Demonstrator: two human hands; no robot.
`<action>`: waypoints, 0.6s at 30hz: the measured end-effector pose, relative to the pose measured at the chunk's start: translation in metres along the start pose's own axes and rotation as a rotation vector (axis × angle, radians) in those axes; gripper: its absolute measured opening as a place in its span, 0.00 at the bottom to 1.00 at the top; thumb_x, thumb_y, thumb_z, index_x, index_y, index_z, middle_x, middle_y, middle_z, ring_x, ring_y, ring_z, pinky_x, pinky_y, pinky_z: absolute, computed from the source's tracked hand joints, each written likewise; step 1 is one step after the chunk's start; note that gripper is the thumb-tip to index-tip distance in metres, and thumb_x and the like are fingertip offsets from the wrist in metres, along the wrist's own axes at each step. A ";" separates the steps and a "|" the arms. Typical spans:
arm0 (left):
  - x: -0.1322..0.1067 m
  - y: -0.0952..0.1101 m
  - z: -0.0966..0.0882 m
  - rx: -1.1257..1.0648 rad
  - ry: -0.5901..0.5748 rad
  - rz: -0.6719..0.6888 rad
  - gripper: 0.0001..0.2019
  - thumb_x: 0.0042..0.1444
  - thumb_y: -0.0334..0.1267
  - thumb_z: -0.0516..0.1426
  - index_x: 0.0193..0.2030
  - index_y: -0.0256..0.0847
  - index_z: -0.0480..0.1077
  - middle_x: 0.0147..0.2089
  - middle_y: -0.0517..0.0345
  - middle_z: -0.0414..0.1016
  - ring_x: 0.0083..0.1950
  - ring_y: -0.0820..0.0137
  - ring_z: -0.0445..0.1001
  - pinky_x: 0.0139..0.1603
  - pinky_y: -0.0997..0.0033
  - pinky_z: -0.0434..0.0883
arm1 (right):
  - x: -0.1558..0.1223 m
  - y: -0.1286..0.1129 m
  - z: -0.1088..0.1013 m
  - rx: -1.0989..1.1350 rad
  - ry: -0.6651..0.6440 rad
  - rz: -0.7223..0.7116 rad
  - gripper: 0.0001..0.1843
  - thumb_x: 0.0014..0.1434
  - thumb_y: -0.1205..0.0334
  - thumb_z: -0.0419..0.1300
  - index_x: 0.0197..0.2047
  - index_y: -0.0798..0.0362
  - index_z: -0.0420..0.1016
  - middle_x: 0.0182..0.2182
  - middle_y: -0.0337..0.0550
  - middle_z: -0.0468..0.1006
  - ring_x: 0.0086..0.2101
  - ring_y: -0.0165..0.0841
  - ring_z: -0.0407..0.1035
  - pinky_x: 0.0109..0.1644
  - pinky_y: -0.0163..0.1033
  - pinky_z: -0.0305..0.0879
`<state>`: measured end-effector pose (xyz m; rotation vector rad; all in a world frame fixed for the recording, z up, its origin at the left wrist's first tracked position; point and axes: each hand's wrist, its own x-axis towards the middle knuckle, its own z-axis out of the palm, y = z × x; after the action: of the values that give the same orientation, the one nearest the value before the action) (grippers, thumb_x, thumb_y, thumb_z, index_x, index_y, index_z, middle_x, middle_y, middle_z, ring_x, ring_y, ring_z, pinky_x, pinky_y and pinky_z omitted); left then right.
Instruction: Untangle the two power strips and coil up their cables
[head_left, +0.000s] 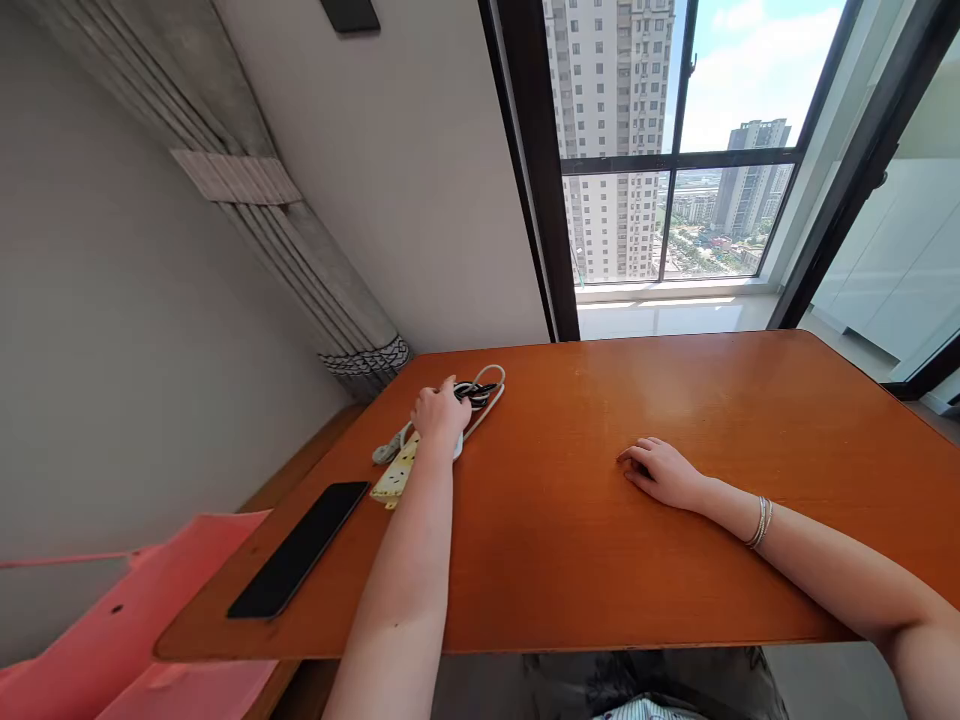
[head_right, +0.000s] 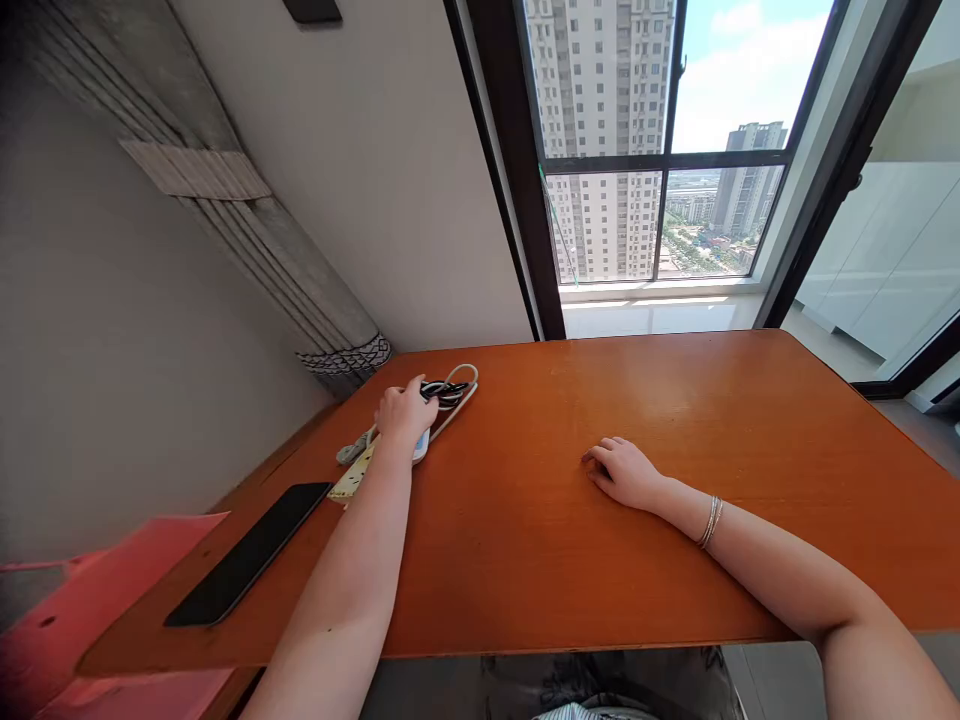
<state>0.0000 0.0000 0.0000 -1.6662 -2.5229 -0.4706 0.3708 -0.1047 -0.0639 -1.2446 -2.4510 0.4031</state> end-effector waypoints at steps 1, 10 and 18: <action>0.000 0.000 0.000 -0.003 -0.010 0.005 0.26 0.62 0.42 0.51 0.66 0.42 0.67 0.61 0.32 0.68 0.63 0.45 0.68 0.60 0.47 0.66 | 0.000 0.000 0.000 0.000 0.000 -0.001 0.14 0.63 0.67 0.59 0.51 0.54 0.77 0.41 0.49 0.78 0.44 0.40 0.70 0.53 0.46 0.66; 0.000 0.007 -0.004 -0.006 -0.031 0.009 0.17 0.59 0.46 0.55 0.49 0.43 0.79 0.57 0.36 0.69 0.62 0.46 0.67 0.61 0.49 0.65 | 0.000 -0.001 -0.001 -0.002 -0.013 0.010 0.14 0.63 0.67 0.59 0.52 0.55 0.77 0.41 0.50 0.78 0.44 0.41 0.70 0.53 0.46 0.67; -0.006 0.020 -0.013 0.105 -0.102 0.070 0.14 0.53 0.42 0.58 0.46 0.43 0.78 0.57 0.36 0.71 0.61 0.44 0.68 0.58 0.47 0.65 | 0.000 -0.003 -0.002 -0.005 -0.012 0.013 0.14 0.63 0.67 0.59 0.51 0.54 0.77 0.41 0.49 0.79 0.44 0.41 0.71 0.53 0.46 0.67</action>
<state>0.0192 -0.0019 0.0153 -1.7758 -2.4998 -0.2492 0.3694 -0.1059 -0.0608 -1.2640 -2.4567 0.4084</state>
